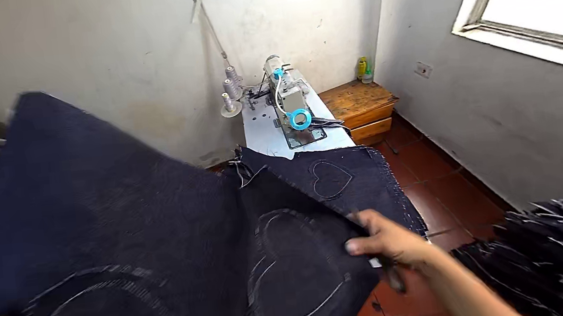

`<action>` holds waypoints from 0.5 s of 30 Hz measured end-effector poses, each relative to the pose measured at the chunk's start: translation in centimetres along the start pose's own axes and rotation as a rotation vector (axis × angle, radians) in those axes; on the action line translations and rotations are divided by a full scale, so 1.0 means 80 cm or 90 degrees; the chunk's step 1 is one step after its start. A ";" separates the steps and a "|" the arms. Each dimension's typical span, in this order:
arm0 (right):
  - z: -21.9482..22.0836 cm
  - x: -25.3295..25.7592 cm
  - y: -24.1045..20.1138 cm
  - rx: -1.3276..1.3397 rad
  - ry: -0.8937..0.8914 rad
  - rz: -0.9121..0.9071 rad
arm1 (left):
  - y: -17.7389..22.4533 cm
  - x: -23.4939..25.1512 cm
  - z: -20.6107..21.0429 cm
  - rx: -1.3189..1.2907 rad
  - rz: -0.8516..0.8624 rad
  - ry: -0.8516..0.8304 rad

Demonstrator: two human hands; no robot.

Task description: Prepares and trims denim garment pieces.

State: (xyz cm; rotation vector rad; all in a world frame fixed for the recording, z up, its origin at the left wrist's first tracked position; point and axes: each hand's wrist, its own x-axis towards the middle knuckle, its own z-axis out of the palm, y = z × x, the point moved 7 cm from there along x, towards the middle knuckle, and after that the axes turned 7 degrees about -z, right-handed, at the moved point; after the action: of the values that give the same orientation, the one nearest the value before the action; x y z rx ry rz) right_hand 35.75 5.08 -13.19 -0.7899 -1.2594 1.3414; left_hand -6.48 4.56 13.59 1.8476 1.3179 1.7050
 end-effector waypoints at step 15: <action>-0.192 0.219 0.082 -0.865 0.223 0.236 | -0.355 -0.031 0.403 0.429 -0.352 -0.351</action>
State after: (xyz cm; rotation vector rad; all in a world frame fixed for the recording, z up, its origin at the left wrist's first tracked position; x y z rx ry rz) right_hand 45.16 26.54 -19.36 -2.1499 -1.7015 0.3695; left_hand 11.24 29.08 -17.01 1.7977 2.0129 0.4441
